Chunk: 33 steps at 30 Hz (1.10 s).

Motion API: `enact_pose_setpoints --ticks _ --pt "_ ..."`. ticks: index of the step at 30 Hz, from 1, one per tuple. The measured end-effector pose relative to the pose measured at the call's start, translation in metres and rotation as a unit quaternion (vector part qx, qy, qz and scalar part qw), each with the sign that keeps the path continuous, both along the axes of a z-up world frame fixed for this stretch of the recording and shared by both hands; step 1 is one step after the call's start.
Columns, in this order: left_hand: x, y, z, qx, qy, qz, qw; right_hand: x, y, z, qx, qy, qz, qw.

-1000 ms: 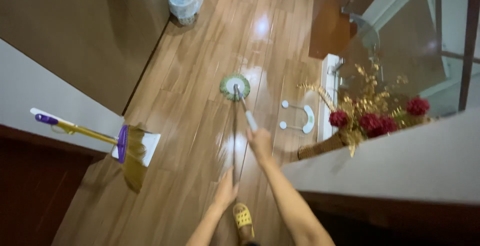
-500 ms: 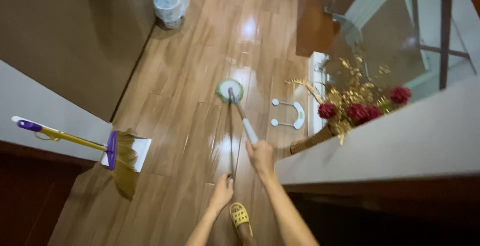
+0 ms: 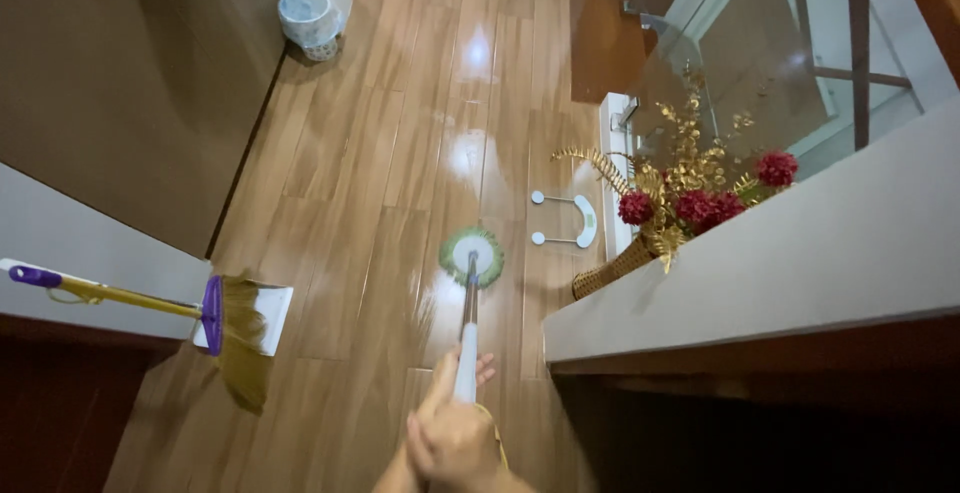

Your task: The person is mopping the wooden floor in a hallway and then inside a bedroom.

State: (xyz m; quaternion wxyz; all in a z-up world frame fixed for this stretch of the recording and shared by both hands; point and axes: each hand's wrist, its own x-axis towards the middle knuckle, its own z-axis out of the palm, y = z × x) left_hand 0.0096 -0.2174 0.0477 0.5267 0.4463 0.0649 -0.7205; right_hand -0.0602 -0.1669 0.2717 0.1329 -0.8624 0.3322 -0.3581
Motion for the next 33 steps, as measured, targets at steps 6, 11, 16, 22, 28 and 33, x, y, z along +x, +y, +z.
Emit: enact_pose_setpoints --ticks 6,11,16,22,28,33 --pt "0.044 -0.028 0.001 -0.02 -0.029 -0.02 0.999 0.026 -0.151 -0.135 0.006 0.126 -0.065 0.99" --pt "0.058 -0.02 -0.015 -0.02 -0.044 -0.033 0.998 0.043 -0.293 -0.209 0.022 0.075 -0.074 0.994" --pt "0.057 0.018 -0.033 0.065 -0.086 -0.022 0.994 0.046 -0.291 -0.19 0.025 0.048 -0.086 0.995" --pt "0.05 0.033 -0.087 -0.006 -0.23 -0.089 0.969 0.012 -0.17 -0.174 0.036 0.13 -0.112 0.984" --pt "0.011 0.102 -0.064 -0.291 -0.375 -0.148 0.867 -0.03 0.008 -0.036 0.227 0.084 -0.08 0.967" --pt "-0.05 0.165 0.243 -0.458 -0.095 -0.089 0.879 -0.06 0.111 0.069 0.105 0.015 -0.059 0.993"
